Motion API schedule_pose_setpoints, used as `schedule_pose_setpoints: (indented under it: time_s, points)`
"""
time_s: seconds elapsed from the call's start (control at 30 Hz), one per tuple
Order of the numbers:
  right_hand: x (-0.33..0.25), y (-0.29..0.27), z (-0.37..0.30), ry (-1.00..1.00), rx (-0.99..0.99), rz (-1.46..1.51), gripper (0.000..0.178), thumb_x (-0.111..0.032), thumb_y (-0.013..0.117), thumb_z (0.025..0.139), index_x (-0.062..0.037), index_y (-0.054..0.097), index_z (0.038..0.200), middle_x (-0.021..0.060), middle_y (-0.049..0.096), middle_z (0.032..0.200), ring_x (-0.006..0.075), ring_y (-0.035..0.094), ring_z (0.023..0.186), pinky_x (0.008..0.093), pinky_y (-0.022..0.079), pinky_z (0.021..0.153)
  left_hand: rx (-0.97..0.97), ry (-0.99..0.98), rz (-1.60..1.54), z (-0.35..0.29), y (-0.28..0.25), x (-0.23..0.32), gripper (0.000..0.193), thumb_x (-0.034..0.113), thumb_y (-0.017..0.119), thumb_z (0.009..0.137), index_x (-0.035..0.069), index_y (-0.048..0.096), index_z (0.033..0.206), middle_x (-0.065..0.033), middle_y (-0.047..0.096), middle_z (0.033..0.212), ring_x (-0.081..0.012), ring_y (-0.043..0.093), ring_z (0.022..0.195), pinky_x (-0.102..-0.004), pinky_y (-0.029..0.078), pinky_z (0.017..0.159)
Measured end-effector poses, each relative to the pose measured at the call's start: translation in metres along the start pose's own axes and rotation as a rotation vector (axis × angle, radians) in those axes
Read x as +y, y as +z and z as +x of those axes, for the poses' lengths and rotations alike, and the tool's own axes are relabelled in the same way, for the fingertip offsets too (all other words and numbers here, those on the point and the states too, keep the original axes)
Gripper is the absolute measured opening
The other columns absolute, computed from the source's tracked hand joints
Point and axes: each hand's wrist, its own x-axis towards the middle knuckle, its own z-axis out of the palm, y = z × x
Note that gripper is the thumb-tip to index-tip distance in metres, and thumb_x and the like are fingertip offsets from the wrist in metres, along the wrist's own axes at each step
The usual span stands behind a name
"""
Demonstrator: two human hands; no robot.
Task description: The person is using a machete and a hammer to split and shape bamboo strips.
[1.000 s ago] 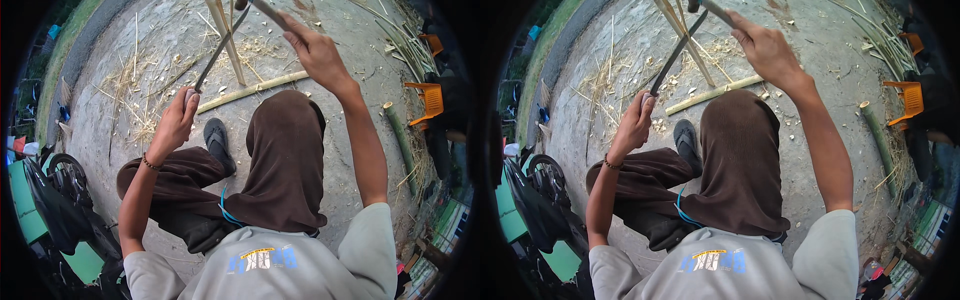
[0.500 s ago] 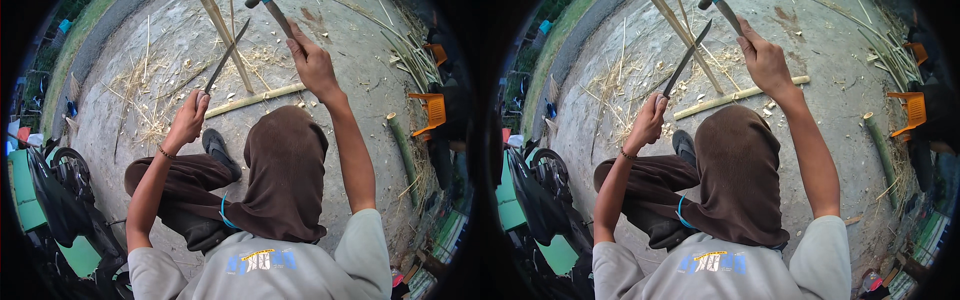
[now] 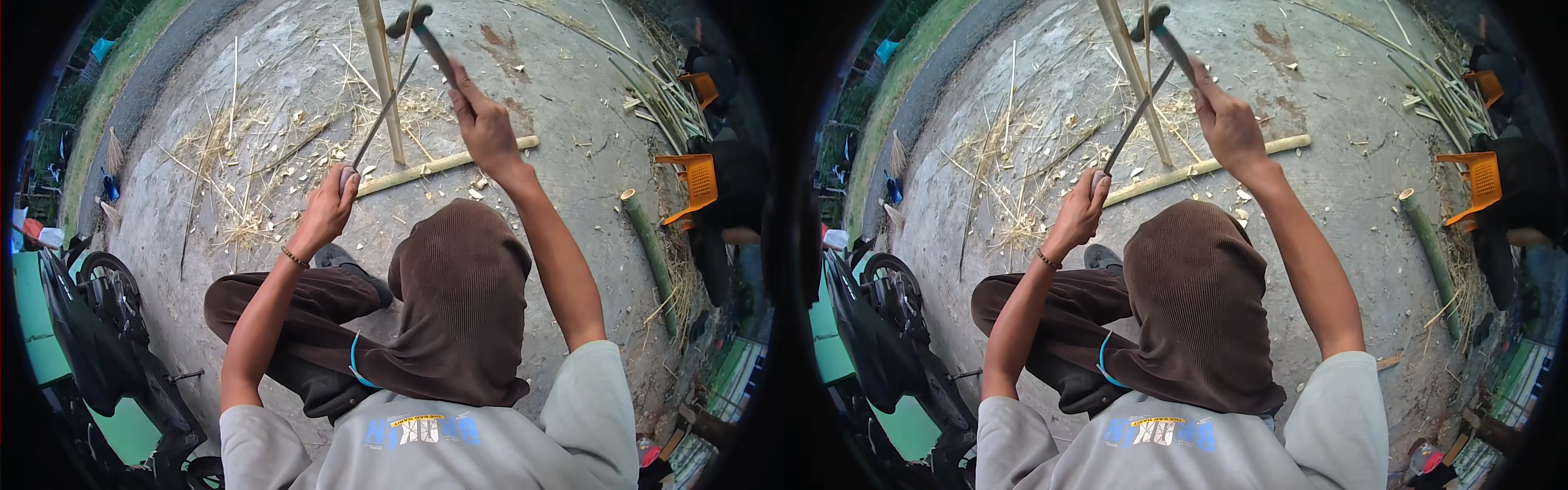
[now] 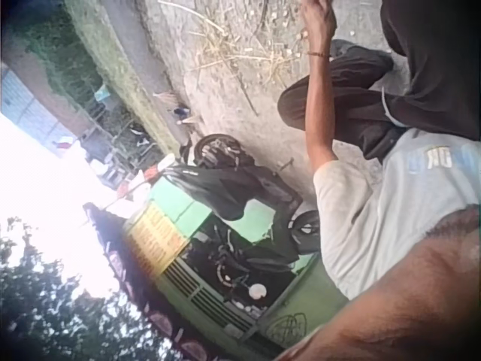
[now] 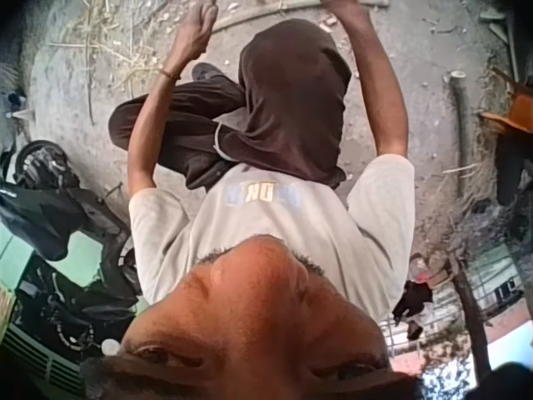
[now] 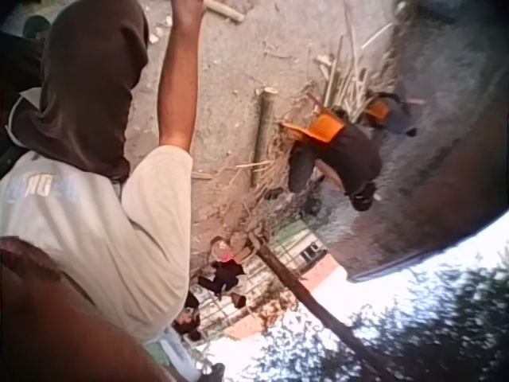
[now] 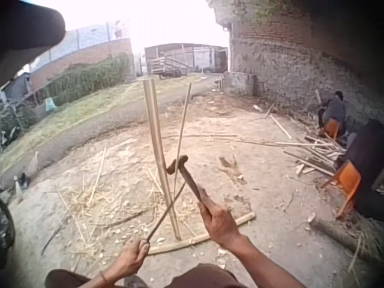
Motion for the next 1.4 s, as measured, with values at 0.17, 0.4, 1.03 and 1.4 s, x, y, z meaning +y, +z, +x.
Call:
schedule_pose_setpoints:
  time_s: [0.17, 0.4, 1.03, 1.4]
  points:
    - [0.05, 0.043, -0.017, 0.026, -0.305, -0.137, 0.047, -0.026, 0.048, 0.103, -0.0239, 0.039, 0.149, 0.0237, 0.064, 0.075, 0.0437, 0.065, 0.072, 0.0527, 0.049, 0.067, -0.068, -0.175, 0.044, 0.002, 0.004, -0.005, 0.035, 0.041, 0.044, 0.104, 0.008, 0.049, 0.117, -0.0285, 0.063, 0.084, -0.0518, 0.061, 0.084, -0.054, 0.045, 0.072]
    - [0.029, 0.04, -0.023, 0.206, -0.233, -0.15, 0.046, -0.026, 0.049, 0.103, -0.0247, 0.042, 0.149, 0.0249, 0.066, 0.077, 0.0439, 0.067, 0.076, 0.0491, 0.05, 0.068, -0.046, -0.064, 0.062, -0.003, 0.011, -0.015, 0.04, 0.044, 0.045, 0.103, 0.007, 0.047, 0.117, -0.0247, 0.063, 0.084, -0.0437, 0.062, 0.071, -0.0495, 0.046, 0.064]
    - [0.038, 0.056, -0.035, 0.157, -0.12, -0.017, 0.05, -0.021, 0.045, 0.103, -0.0175, 0.035, 0.152, 0.0244, 0.061, 0.067, 0.0413, 0.065, 0.064, 0.0517, 0.048, 0.061, -0.068, -0.028, 0.057, 0.003, 0.033, -0.034, 0.037, 0.04, 0.045, 0.103, 0.006, 0.046, 0.119, -0.0302, 0.064, 0.086, -0.0526, 0.06, 0.085, -0.0556, 0.044, 0.07]
    - [0.061, 0.078, -0.057, 0.082, 0.022, 0.062, 0.053, -0.026, 0.045, 0.104, -0.025, 0.028, 0.155, 0.0227, 0.061, 0.07, 0.0416, 0.064, 0.065, 0.0533, 0.047, 0.063, -0.101, -0.097, 0.096, 0.002, 0.042, -0.052, 0.038, 0.041, 0.044, 0.103, 0.005, 0.046, 0.114, -0.0321, 0.064, 0.091, -0.0531, 0.06, 0.09, -0.0561, 0.045, 0.075]
